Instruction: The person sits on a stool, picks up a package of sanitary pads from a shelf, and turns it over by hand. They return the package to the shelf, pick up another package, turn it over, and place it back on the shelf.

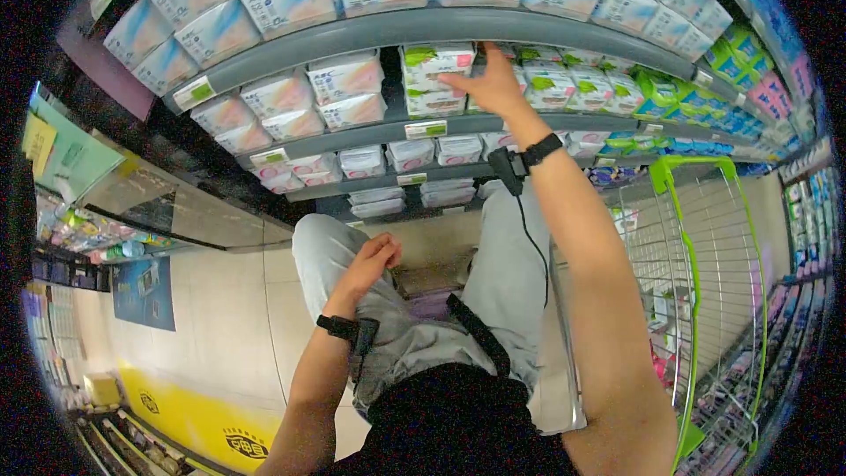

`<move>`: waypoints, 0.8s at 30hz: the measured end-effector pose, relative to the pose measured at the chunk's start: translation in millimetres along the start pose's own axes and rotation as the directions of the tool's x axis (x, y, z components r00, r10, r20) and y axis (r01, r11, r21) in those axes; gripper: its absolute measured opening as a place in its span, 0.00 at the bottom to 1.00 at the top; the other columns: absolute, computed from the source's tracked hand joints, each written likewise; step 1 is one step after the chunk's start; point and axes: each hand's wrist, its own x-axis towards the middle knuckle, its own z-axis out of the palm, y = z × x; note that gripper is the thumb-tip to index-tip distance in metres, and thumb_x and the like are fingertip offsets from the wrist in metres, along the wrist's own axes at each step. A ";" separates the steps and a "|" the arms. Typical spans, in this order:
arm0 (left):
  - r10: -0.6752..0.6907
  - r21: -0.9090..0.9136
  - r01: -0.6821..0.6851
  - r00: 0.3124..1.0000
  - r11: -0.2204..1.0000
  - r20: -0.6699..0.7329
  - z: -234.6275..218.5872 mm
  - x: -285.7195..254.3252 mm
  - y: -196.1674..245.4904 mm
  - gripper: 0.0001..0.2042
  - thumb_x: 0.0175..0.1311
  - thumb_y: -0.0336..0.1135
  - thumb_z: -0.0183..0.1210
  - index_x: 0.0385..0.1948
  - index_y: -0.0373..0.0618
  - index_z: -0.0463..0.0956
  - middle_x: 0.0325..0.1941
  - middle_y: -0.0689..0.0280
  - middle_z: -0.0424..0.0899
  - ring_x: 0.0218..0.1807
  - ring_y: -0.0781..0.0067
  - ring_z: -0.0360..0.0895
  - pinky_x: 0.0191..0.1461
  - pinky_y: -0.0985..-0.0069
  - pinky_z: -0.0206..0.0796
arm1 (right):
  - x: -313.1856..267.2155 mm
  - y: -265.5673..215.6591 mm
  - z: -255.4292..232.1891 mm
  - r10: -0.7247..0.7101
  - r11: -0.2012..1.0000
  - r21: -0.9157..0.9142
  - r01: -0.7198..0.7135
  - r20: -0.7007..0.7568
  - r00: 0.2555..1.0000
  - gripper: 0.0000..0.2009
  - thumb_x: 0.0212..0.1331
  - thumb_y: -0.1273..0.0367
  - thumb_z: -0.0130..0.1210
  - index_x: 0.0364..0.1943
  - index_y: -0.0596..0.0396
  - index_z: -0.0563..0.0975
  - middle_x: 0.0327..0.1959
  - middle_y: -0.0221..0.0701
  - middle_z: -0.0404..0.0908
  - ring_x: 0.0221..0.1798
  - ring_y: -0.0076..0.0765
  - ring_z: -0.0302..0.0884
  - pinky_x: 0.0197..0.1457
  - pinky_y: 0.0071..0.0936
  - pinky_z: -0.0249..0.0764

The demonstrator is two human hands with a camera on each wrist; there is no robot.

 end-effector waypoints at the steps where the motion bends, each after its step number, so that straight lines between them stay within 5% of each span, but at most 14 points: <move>1: -0.003 0.014 0.003 1.000 1.000 -0.008 -0.9 -1.8 -0.7 0.12 0.73 0.40 0.50 0.29 0.46 0.70 0.24 0.75 0.71 0.28 0.84 0.64 0.32 0.82 0.56 | -1.4 10.5 2.3 -0.071 0.998 -0.002 0.071 -0.056 0.996 0.36 0.48 0.64 0.73 0.61 0.60 0.67 0.57 0.39 0.73 0.58 0.36 0.72 0.60 0.31 0.69; 7: -0.056 0.087 0.056 0.998 0.995 -0.002 7.3 -0.1 3.5 0.10 0.73 0.37 0.49 0.32 0.43 0.70 0.26 0.72 0.72 0.31 0.81 0.67 0.37 0.81 0.60 | -24.2 13.0 -3.5 0.135 0.959 0.254 -0.127 -0.015 0.991 0.27 0.51 0.71 0.70 0.52 0.56 0.65 0.50 0.34 0.74 0.55 0.32 0.73 0.60 0.30 0.68; 10: -0.074 0.161 0.070 0.997 0.985 0.019 8.9 7.2 4.8 0.10 0.72 0.37 0.51 0.32 0.42 0.71 0.27 0.72 0.73 0.32 0.82 0.68 0.38 0.81 0.61 | -40.0 22.4 -6.8 0.009 0.939 0.344 0.006 -0.041 0.999 0.26 0.51 0.76 0.68 0.51 0.55 0.63 0.51 0.34 0.74 0.55 0.32 0.73 0.60 0.29 0.69; 13: -0.058 0.200 0.051 0.998 0.979 0.032 13.4 13.6 7.4 0.09 0.71 0.38 0.53 0.36 0.42 0.71 0.30 0.71 0.75 0.33 0.82 0.69 0.38 0.81 0.63 | -78.1 15.0 -12.5 -0.036 0.896 0.437 0.080 -0.108 0.994 0.31 0.52 0.67 0.69 0.57 0.58 0.63 0.46 0.34 0.76 0.52 0.34 0.75 0.56 0.30 0.71; 16: 0.087 0.142 -0.083 0.996 0.986 -0.025 13.8 20.4 -6.8 0.12 0.69 0.39 0.55 0.48 0.43 0.70 0.40 0.68 0.77 0.39 0.81 0.71 0.41 0.81 0.64 | -144.8 0.9 5.2 0.208 0.609 0.791 -0.054 -0.093 0.974 0.28 0.58 0.65 0.63 0.59 0.57 0.62 0.51 0.34 0.75 0.54 0.33 0.74 0.59 0.29 0.70; 18: 0.225 0.087 -0.215 0.966 0.973 -0.128 25.2 20.0 17.2 0.20 0.67 0.39 0.56 0.58 0.45 0.66 0.52 0.64 0.75 0.48 0.77 0.71 0.47 0.78 0.65 | -186.2 -5.0 29.0 0.418 0.329 0.917 -0.225 0.073 0.905 0.25 0.63 0.63 0.55 0.62 0.55 0.63 0.56 0.33 0.72 0.58 0.34 0.72 0.65 0.31 0.64; 19: 0.329 0.090 -0.319 0.936 0.943 -0.126 25.7 23.3 22.1 0.27 0.65 0.42 0.57 0.63 0.46 0.60 0.60 0.63 0.69 0.54 0.74 0.68 0.52 0.75 0.64 | -209.2 18.8 49.9 0.325 0.614 0.752 -0.237 0.033 0.945 0.23 0.64 0.61 0.53 0.60 0.55 0.65 0.58 0.32 0.71 0.59 0.34 0.72 0.67 0.32 0.63; 21: 0.415 0.096 -0.407 0.906 0.908 -0.086 26.3 26.5 32.4 0.39 0.61 0.51 0.58 0.71 0.45 0.51 0.72 0.60 0.58 0.66 0.65 0.61 0.63 0.67 0.58 | -237.1 26.0 77.3 0.380 0.669 0.616 -0.415 0.196 0.904 0.20 0.67 0.56 0.49 0.55 0.54 0.71 0.57 0.32 0.72 0.60 0.36 0.71 0.70 0.33 0.57; 22: 0.452 0.170 -0.439 0.891 0.882 -0.043 31.2 26.2 37.6 0.37 0.64 0.56 0.54 0.69 0.43 0.54 0.69 0.60 0.61 0.66 0.66 0.61 0.65 0.68 0.57 | -248.5 25.7 91.8 0.484 0.448 0.670 -0.591 0.374 0.791 0.21 0.69 0.52 0.46 0.51 0.55 0.75 0.55 0.34 0.74 0.61 0.37 0.71 0.72 0.33 0.54; 24: 0.309 0.115 -0.314 0.949 0.943 0.058 23.9 26.7 22.9 0.34 0.69 0.59 0.48 0.68 0.43 0.57 0.65 0.60 0.65 0.65 0.67 0.63 0.67 0.69 0.56 | -248.9 16.7 102.2 0.479 0.216 0.651 -0.728 0.579 0.660 0.27 0.69 0.45 0.42 0.50 0.54 0.75 0.48 0.35 0.77 0.51 0.35 0.76 0.61 0.29 0.66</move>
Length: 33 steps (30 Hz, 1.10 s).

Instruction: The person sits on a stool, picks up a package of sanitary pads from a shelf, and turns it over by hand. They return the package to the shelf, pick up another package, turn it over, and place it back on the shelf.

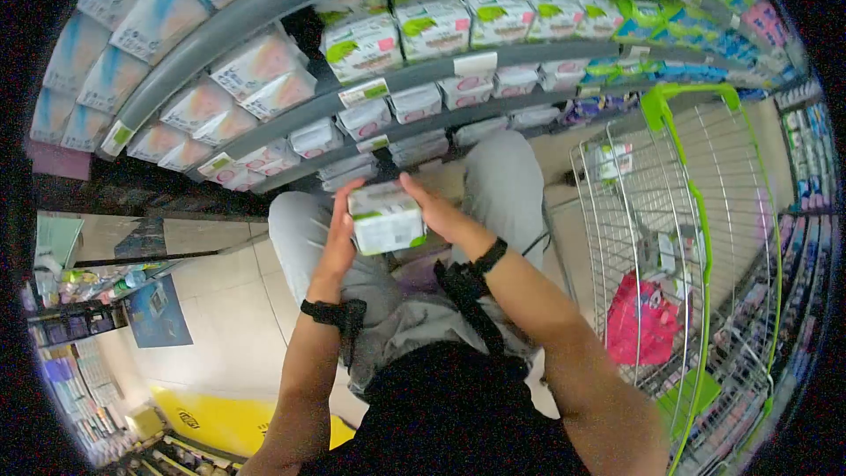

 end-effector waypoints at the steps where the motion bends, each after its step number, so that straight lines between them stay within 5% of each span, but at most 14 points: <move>1: -0.034 -0.026 0.033 0.998 0.999 -0.048 -2.3 -4.2 -5.6 0.33 0.71 0.60 0.44 0.66 0.43 0.59 0.62 0.61 0.67 0.63 0.68 0.64 0.66 0.71 0.57 | -2.5 0.2 0.3 0.111 0.990 0.076 -0.115 0.054 0.992 0.30 0.69 0.41 0.39 0.50 0.54 0.75 0.45 0.36 0.79 0.46 0.34 0.79 0.56 0.27 0.71; 3: -0.148 -0.159 0.123 0.977 0.980 -0.156 2.9 -5.3 -3.4 0.31 0.74 0.62 0.36 0.61 0.43 0.65 0.55 0.62 0.74 0.58 0.68 0.71 0.64 0.72 0.61 | -0.8 -7.4 -19.3 0.298 0.952 -0.124 -0.280 0.172 0.939 0.35 0.66 0.36 0.34 0.55 0.54 0.71 0.39 0.36 0.79 0.34 0.29 0.78 0.39 0.23 0.73; 4: -0.320 -0.373 0.244 0.934 0.895 -0.156 3.0 -3.4 0.5 0.31 0.74 0.62 0.33 0.58 0.43 0.67 0.53 0.62 0.77 0.57 0.67 0.74 0.62 0.71 0.65 | -1.1 -10.6 -25.7 0.393 0.909 -0.236 -0.342 0.222 0.892 0.38 0.65 0.34 0.32 0.57 0.53 0.69 0.35 0.36 0.79 0.27 0.27 0.78 0.30 0.21 0.74; 5: -0.375 -0.446 0.258 0.906 0.857 -0.195 2.1 1.3 -1.8 0.31 0.75 0.62 0.32 0.58 0.43 0.68 0.52 0.62 0.77 0.57 0.67 0.75 0.62 0.70 0.66 | -6.6 -17.3 -14.5 0.300 0.947 -0.181 -0.265 0.204 0.932 0.35 0.68 0.37 0.35 0.63 0.51 0.62 0.35 0.34 0.78 0.17 0.21 0.72 0.15 0.18 0.63; 7: -0.482 -0.568 0.298 0.852 0.767 -0.204 -0.5 4.7 -3.0 0.32 0.75 0.62 0.29 0.56 0.42 0.69 0.53 0.62 0.78 0.57 0.67 0.75 0.63 0.68 0.66 | -9.7 -18.8 -10.4 0.203 0.958 -0.239 -0.157 0.178 0.963 0.32 0.70 0.41 0.37 0.66 0.49 0.59 0.36 0.33 0.77 0.18 0.21 0.73 0.17 0.17 0.65; 14: -0.390 -0.552 0.177 0.871 0.815 -0.297 -4.0 1.8 -4.4 0.34 0.73 0.66 0.30 0.58 0.44 0.67 0.57 0.62 0.75 0.62 0.66 0.71 0.66 0.67 0.63 | 2.9 -18.2 0.3 -0.011 0.945 -0.324 0.042 0.095 0.995 0.22 0.74 0.54 0.42 0.68 0.43 0.60 0.35 0.25 0.76 0.27 0.17 0.73 0.27 0.15 0.68; 17: -0.273 -0.492 0.107 0.921 0.864 -0.280 -4.3 -1.3 -6.2 0.29 0.72 0.61 0.39 0.62 0.45 0.61 0.59 0.62 0.72 0.64 0.66 0.70 0.67 0.67 0.61 | 7.9 -14.2 -1.1 -0.042 0.984 -0.169 0.053 0.069 0.997 0.21 0.74 0.56 0.44 0.65 0.46 0.65 0.37 0.23 0.76 0.33 0.17 0.73 0.32 0.17 0.70; 20: -0.238 -0.459 0.078 0.924 0.885 -0.301 -8.0 -1.0 -18.8 0.26 0.72 0.55 0.45 0.63 0.47 0.63 0.62 0.63 0.73 0.65 0.65 0.70 0.69 0.65 0.59 | 10.2 -12.4 -0.8 -0.145 0.949 -0.271 0.163 0.085 0.986 0.21 0.72 0.58 0.48 0.65 0.48 0.65 0.38 0.24 0.75 0.32 0.18 0.72 0.33 0.19 0.71; 23: -0.286 -0.484 0.104 0.904 0.869 -0.318 -11.0 -2.1 -26.9 0.24 0.71 0.50 0.48 0.62 0.45 0.64 0.62 0.62 0.74 0.65 0.65 0.70 0.70 0.65 0.59 | 15.6 -8.8 -2.2 -0.177 0.959 -0.215 0.183 0.047 0.983 0.21 0.66 0.59 0.58 0.58 0.52 0.69 0.44 0.30 0.72 0.29 0.20 0.72 0.30 0.20 0.71; 26: -0.315 -0.532 0.111 0.898 0.839 -0.309 -15.0 -2.4 -29.2 0.24 0.71 0.48 0.49 0.61 0.41 0.65 0.62 0.61 0.75 0.65 0.65 0.70 0.70 0.65 0.58 | 18.1 -14.3 -12.0 -0.023 0.999 0.045 0.018 0.109 0.994 0.22 0.63 0.60 0.61 0.57 0.52 0.70 0.44 0.30 0.71 0.29 0.21 0.73 0.30 0.21 0.71; 33: -0.366 -0.549 0.171 0.891 0.818 -0.269 -14.3 -4.2 -23.1 0.24 0.68 0.41 0.52 0.62 0.43 0.60 0.59 0.61 0.71 0.63 0.67 0.68 0.68 0.68 0.59 | 9.7 -13.2 -8.1 -0.063 0.978 -0.193 0.074 0.063 0.996 0.22 0.65 0.59 0.59 0.58 0.52 0.69 0.41 0.27 0.73 0.32 0.20 0.73 0.31 0.20 0.69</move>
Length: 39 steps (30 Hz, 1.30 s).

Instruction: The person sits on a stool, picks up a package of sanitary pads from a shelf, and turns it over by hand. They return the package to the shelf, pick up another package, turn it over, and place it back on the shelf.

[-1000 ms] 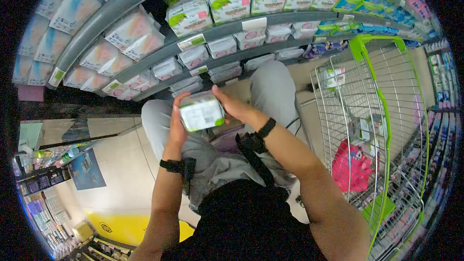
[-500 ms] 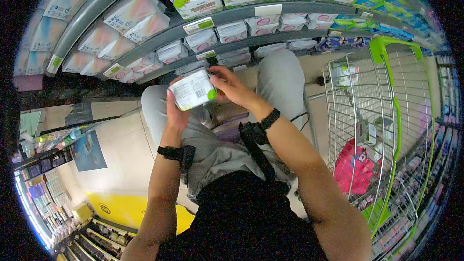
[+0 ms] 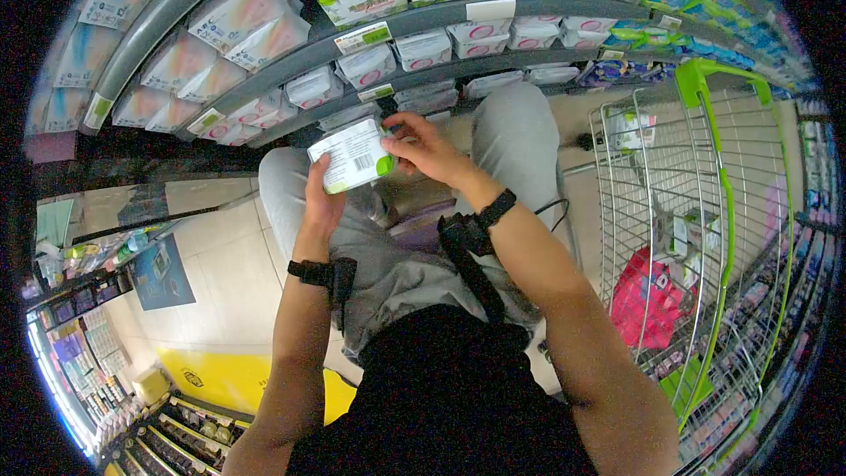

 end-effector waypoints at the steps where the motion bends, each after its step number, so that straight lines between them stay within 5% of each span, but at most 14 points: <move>1: -0.001 0.009 0.001 1.000 1.000 -0.005 0.6 -0.2 0.2 0.24 0.68 0.41 0.52 0.62 0.43 0.60 0.59 0.61 0.71 0.63 0.67 0.68 0.67 0.68 0.60 | -1.2 -1.4 -0.3 0.010 1.000 -0.017 -0.010 0.002 1.000 0.21 0.66 0.60 0.57 0.59 0.52 0.69 0.41 0.26 0.74 0.33 0.19 0.72 0.32 0.19 0.69; 8: 0.024 0.035 -0.023 1.000 0.999 -0.008 8.8 -3.7 3.6 0.25 0.67 0.41 0.54 0.62 0.42 0.59 0.59 0.59 0.71 0.61 0.66 0.70 0.65 0.68 0.63 | 3.8 7.9 -5.4 -0.105 0.983 -0.149 0.106 0.011 0.994 0.22 0.67 0.62 0.56 0.62 0.54 0.68 0.47 0.28 0.77 0.47 0.22 0.74 0.42 0.20 0.73; 14: 0.069 0.161 -0.082 0.994 0.984 0.087 16.7 -7.6 10.9 0.26 0.67 0.41 0.57 0.61 0.41 0.59 0.58 0.58 0.72 0.60 0.67 0.70 0.64 0.70 0.64 | -6.2 -11.0 -1.4 0.048 0.991 -0.127 -0.039 0.070 0.996 0.25 0.66 0.66 0.56 0.66 0.53 0.66 0.52 0.30 0.76 0.55 0.26 0.73 0.54 0.25 0.73; 17: 0.105 0.249 -0.143 0.982 0.958 0.160 13.3 -9.0 9.5 0.27 0.67 0.46 0.56 0.62 0.41 0.59 0.58 0.58 0.71 0.60 0.67 0.71 0.64 0.70 0.64 | -3.7 -2.8 -2.7 -0.094 0.994 -0.052 0.101 0.126 0.988 0.27 0.63 0.69 0.57 0.67 0.51 0.65 0.52 0.31 0.76 0.54 0.26 0.73 0.56 0.26 0.73; 21: 0.197 0.268 -0.257 0.953 0.929 0.231 9.1 -4.4 4.0 0.35 0.64 0.62 0.54 0.65 0.49 0.57 0.58 0.61 0.72 0.63 0.63 0.70 0.62 0.65 0.68 | -3.1 -3.5 -6.2 -0.262 0.943 -0.181 0.278 0.104 0.959 0.34 0.54 0.70 0.62 0.68 0.48 0.63 0.59 0.32 0.72 0.62 0.31 0.69 0.60 0.30 0.71; 24: 0.134 0.076 -0.144 0.984 0.987 0.121 13.5 -8.7 -7.5 0.35 0.67 0.65 0.46 0.68 0.52 0.54 0.63 0.58 0.71 0.64 0.58 0.71 0.61 0.60 0.70 | -14.3 -22.1 -0.8 -0.292 0.913 -0.262 0.311 0.111 0.950 0.40 0.46 0.71 0.64 0.69 0.48 0.62 0.66 0.34 0.65 0.69 0.37 0.62 0.64 0.36 0.68; 28: -0.199 0.201 0.171 0.972 0.964 0.123 -1.3 -5.9 -4.5 0.30 0.74 0.58 0.40 0.68 0.46 0.57 0.64 0.57 0.73 0.62 0.56 0.74 0.55 0.53 0.76 | -18.9 -27.6 0.1 -0.370 0.748 -0.499 0.437 0.233 0.899 0.44 0.39 0.74 0.64 0.69 0.45 0.62 0.72 0.37 0.56 0.75 0.46 0.52 0.71 0.42 0.59; 31: -0.237 0.267 0.227 0.972 0.936 0.004 -7.4 -2.5 -13.6 0.30 0.70 0.51 0.55 0.64 0.39 0.61 0.59 0.60 0.75 0.57 0.70 0.73 0.61 0.71 0.68 | -16.0 -18.3 -4.1 -0.386 0.757 -0.439 0.484 0.297 0.873 0.46 0.38 0.72 0.66 0.70 0.45 0.61 0.75 0.38 0.50 0.78 0.47 0.45 0.76 0.43 0.50; 34: -0.070 0.349 0.037 0.994 0.937 0.083 6.7 -8.4 -0.6 0.29 0.68 0.45 0.60 0.65 0.39 0.61 0.58 0.60 0.75 0.58 0.71 0.71 0.65 0.72 0.62 | -13.8 -27.7 -7.7 -0.365 0.815 -0.320 0.484 0.366 0.856 0.47 0.42 0.68 0.66 0.73 0.49 0.57 0.76 0.35 0.47 0.77 0.42 0.48 0.76 0.38 0.51; 37: 0.165 0.477 -0.289 0.944 0.830 0.285 25.2 -12.8 12.6 0.35 0.53 0.30 0.70 0.63 0.39 0.61 0.61 0.58 0.70 0.64 0.69 0.66 0.68 0.71 0.58 | -14.6 -20.4 1.1 -0.344 0.917 -0.140 0.374 0.198 0.918 0.47 0.47 0.60 0.65 0.74 0.49 0.53 0.76 0.35 0.47 0.76 0.39 0.49 0.76 0.36 0.50; 39: 0.215 0.572 -0.381 0.916 0.726 0.338 26.6 -13.5 14.2 0.38 0.49 0.29 0.72 0.63 0.41 0.60 0.64 0.57 0.65 0.67 0.64 0.63 0.70 0.69 0.56 | -7.0 0.8 -5.4 -0.249 0.964 -0.058 0.258 0.122 0.961 0.41 0.59 0.61 0.62 0.74 0.48 0.52 0.71 0.39 0.58 0.71 0.37 0.56 0.73 0.36 0.54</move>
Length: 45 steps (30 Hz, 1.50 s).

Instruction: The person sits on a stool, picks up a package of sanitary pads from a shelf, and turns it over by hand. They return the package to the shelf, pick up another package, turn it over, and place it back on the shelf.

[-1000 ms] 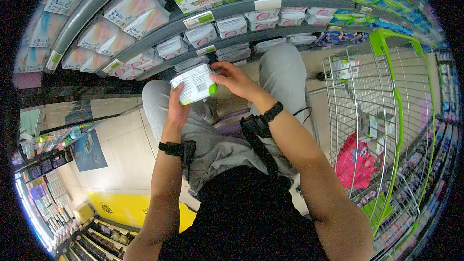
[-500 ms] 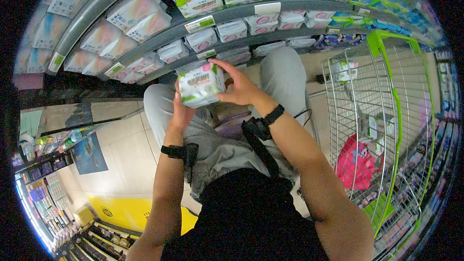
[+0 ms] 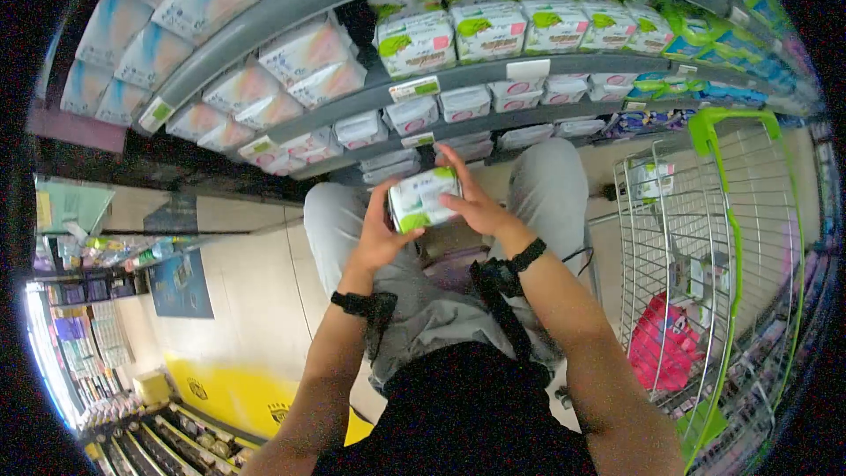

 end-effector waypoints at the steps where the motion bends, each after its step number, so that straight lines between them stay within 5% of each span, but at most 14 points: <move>1: 0.043 0.071 -0.044 0.999 0.997 0.013 0.6 0.4 0.6 0.39 0.47 0.28 0.72 0.63 0.42 0.60 0.65 0.56 0.63 0.68 0.62 0.62 0.71 0.68 0.55 | 3.0 13.8 -3.6 0.096 0.995 0.028 -0.096 -0.024 0.995 0.38 0.62 0.61 0.60 0.73 0.48 0.54 0.69 0.39 0.61 0.69 0.36 0.59 0.71 0.35 0.57; 4: 0.181 0.244 -0.181 0.983 0.953 0.024 -2.0 1.0 -6.1 0.45 0.44 0.24 0.72 0.66 0.46 0.55 0.67 0.57 0.63 0.68 0.62 0.62 0.72 0.66 0.55 | 3.9 20.7 -3.5 0.229 0.972 0.064 -0.226 -0.055 0.972 0.27 0.68 0.61 0.53 0.69 0.50 0.62 0.60 0.35 0.72 0.63 0.32 0.68 0.65 0.30 0.66; 10: -0.116 -0.502 0.152 0.988 0.851 0.103 7.0 -8.4 2.3 0.52 0.51 0.41 0.71 0.72 0.49 0.39 0.71 0.55 0.56 0.71 0.57 0.57 0.73 0.63 0.50 | -2.9 -6.0 4.6 -0.132 0.958 -0.258 0.124 -0.016 0.991 0.28 0.62 0.65 0.61 0.66 0.52 0.66 0.63 0.35 0.70 0.66 0.34 0.64 0.70 0.34 0.61; 12: -0.146 -0.355 0.141 0.989 0.924 0.014 11.7 -7.3 6.1 0.51 0.52 0.40 0.70 0.73 0.49 0.38 0.69 0.55 0.58 0.70 0.57 0.58 0.73 0.63 0.50 | -3.2 -2.0 5.8 -0.321 0.892 -0.330 0.308 0.018 0.947 0.31 0.61 0.62 0.62 0.67 0.53 0.63 0.64 0.36 0.68 0.67 0.35 0.63 0.71 0.35 0.59; 17: -0.093 0.190 0.094 0.996 0.977 -0.012 14.2 -6.3 15.4 0.49 0.49 0.31 0.72 0.72 0.45 0.45 0.68 0.55 0.59 0.68 0.59 0.59 0.71 0.65 0.52 | -5.7 -0.3 8.1 -0.018 0.993 -0.116 0.012 -0.052 0.998 0.37 0.62 0.56 0.60 0.70 0.57 0.57 0.67 0.39 0.65 0.70 0.38 0.59 0.72 0.34 0.55; 23: -0.073 -0.201 0.077 0.997 0.977 0.024 20.4 -11.2 11.3 0.52 0.49 0.31 0.72 0.73 0.47 0.40 0.70 0.59 0.58 0.68 0.60 0.59 0.66 0.67 0.62 | -18.6 -45.1 -5.3 0.087 0.977 0.193 -0.094 0.041 0.995 0.32 0.63 0.63 0.61 0.67 0.58 0.59 0.60 0.33 0.72 0.64 0.29 0.67 0.66 0.29 0.65; 25: -0.058 -0.304 0.081 0.995 0.949 0.086 11.2 -13.7 -13.3 0.42 0.57 0.31 0.66 0.72 0.48 0.48 0.67 0.62 0.65 0.64 0.64 0.66 0.58 0.70 0.69 | -23.7 -64.4 -33.5 -0.067 0.851 0.523 0.046 0.020 0.998 0.31 0.62 0.67 0.61 0.67 0.57 0.60 0.63 0.34 0.72 0.67 0.31 0.66 0.69 0.34 0.64; 26: -0.102 -0.121 0.121 0.983 0.985 0.156 9.4 -9.8 -13.8 0.37 0.59 0.30 0.64 0.70 0.48 0.53 0.64 0.62 0.69 0.61 0.66 0.68 0.56 0.71 0.69 | -26.8 -77.4 -52.4 -0.171 0.781 0.593 0.195 -0.096 0.981 0.32 0.61 0.63 0.60 0.67 0.54 0.61 0.65 0.38 0.70 0.70 0.35 0.64 0.70 0.40 0.63; 27: -0.170 0.068 0.159 0.960 0.985 0.223 7.7 -12.2 -13.1 0.33 0.60 0.30 0.63 0.68 0.47 0.57 0.60 0.63 0.72 0.57 0.69 0.71 0.54 0.72 0.70 | -53.6 -132.3 -90.2 -0.188 0.428 0.888 0.170 -0.097 0.977 0.31 0.62 0.48 0.54 0.65 0.47 0.67 0.64 0.31 0.72 0.69 0.39 0.66 0.69 0.42 0.64; 28: -0.243 0.252 0.173 0.930 0.952 0.277 8.5 -14.0 -12.9 0.29 0.62 0.30 0.62 0.65 0.46 0.62 0.57 0.63 0.76 0.54 0.71 0.74 0.52 0.73 0.70 | -61.9 -186.6 -90.9 -0.235 0.345 0.876 0.336 -0.266 0.935 0.37 0.57 0.46 0.52 0.67 0.53 0.64 0.66 0.47 0.66 0.55 0.42 0.72 0.57 0.39 0.73; 30: -0.219 0.235 0.157 0.938 0.959 0.267 14.5 -11.7 -15.1 0.22 0.63 0.30 0.61 0.59 0.45 0.68 0.49 0.64 0.79 0.47 0.73 0.76 0.48 0.75 0.70 | -80.0 -229.9 -112.9 -0.474 0.142 0.907 0.396 -0.289 0.832 0.36 0.57 0.49 0.53 0.66 0.57 0.64 0.63 0.46 0.68 0.46 0.38 0.73 0.49 0.32 0.75; 33: -0.175 0.233 0.118 0.954 0.965 0.242 17.4 -7.9 -11.6 0.14 0.64 0.30 0.59 0.51 0.45 0.74 0.40 0.67 0.82 0.39 0.75 0.78 0.44 0.77 0.70 | -96.3 -254.9 -121.6 -0.443 -0.059 0.782 0.621 -0.578 0.685 0.35 0.54 0.54 0.54 0.64 0.61 0.64 0.60 0.43 0.70 0.43 0.36 0.74 0.48 0.26 0.76; 39: -0.147 0.278 0.082 0.964 0.957 0.223 20.6 -6.2 -8.5 0.11 0.64 0.31 0.61 0.47 0.44 0.76 0.35 0.68 0.82 0.36 0.78 0.77 0.39 0.78 0.69 | -91.8 -242.5 -108.7 -0.465 0.064 0.689 0.722 -0.620 0.632 0.42 0.53 0.28 0.40 0.50 0.53 0.74 0.47 0.33 0.76 0.38 0.33 0.69 0.42 0.29 0.64; 45: -0.144 0.356 0.028 0.942 0.934 0.304 17.7 -12.3 -7.5 0.11 0.63 0.34 0.62 0.44 0.42 0.77 0.33 0.64 0.83 0.33 0.77 0.77 0.37 0.79 0.69 | -61.7 -231.7 -85.6 -0.480 0.261 0.778 0.572 -0.409 0.776 0.39 0.56 0.30 0.40 0.44 0.54 0.77 0.37 0.31 0.72 0.35 0.31 0.63 0.39 0.29 0.60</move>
